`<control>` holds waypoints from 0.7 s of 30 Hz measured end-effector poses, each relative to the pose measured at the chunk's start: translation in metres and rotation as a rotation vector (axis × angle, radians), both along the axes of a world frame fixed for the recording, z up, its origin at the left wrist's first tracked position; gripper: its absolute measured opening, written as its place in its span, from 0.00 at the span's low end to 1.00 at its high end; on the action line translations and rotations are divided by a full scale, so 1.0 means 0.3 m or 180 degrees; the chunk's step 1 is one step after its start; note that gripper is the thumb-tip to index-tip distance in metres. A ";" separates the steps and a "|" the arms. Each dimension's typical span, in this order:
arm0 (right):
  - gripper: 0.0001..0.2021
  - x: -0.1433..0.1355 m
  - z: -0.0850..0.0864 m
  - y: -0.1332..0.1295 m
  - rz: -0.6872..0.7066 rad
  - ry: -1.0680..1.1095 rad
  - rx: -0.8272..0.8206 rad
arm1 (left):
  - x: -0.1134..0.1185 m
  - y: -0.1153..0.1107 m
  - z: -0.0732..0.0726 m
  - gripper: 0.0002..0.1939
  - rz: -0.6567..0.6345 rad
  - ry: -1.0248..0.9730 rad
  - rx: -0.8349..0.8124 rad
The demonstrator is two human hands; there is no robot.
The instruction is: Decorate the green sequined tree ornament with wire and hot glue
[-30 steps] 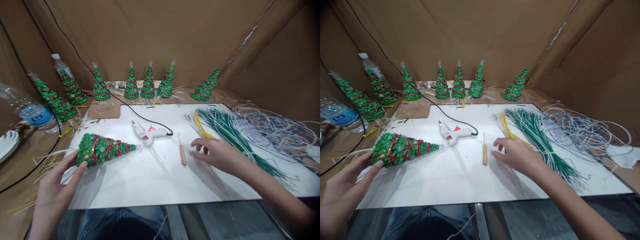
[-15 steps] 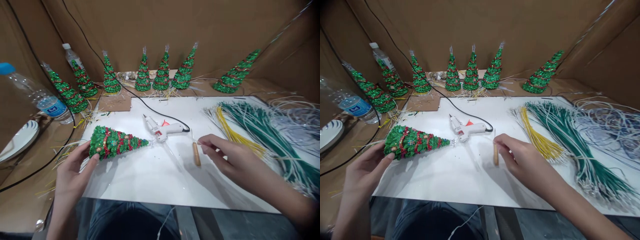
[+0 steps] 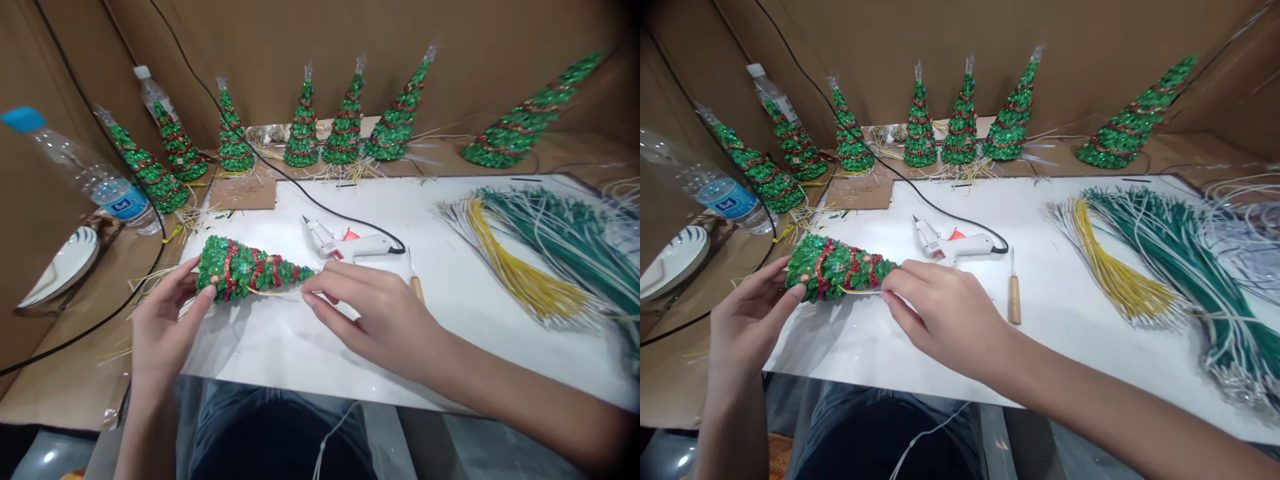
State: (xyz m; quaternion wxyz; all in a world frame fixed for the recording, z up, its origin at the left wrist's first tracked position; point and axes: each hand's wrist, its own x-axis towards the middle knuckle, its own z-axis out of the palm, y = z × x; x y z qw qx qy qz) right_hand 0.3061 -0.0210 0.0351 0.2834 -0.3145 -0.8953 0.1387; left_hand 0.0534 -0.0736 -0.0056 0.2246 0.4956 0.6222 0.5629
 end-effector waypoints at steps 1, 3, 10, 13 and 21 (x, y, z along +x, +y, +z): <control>0.10 -0.010 -0.001 0.003 -0.0006 -0.0031 -0.0019 | -0.001 0.006 0.005 0.26 0.0012 0.0082 -0.0019; 0.11 -0.023 -0.001 0.010 -0.0030 -0.0091 -0.0061 | 0.000 0.020 0.017 0.26 0.0018 0.0218 -0.0034; 0.12 -0.031 0.011 0.045 -0.0047 -0.0120 0.0021 | 0.008 0.058 0.046 0.26 0.0015 0.0343 0.0006; 0.12 -0.034 0.014 0.056 -0.0024 -0.0156 0.0021 | 0.009 0.067 0.051 0.26 0.0032 0.0345 0.0049; 0.11 -0.053 0.045 0.095 -0.0032 -0.0152 0.0083 | 0.014 0.089 0.058 0.24 0.0083 0.0337 0.0108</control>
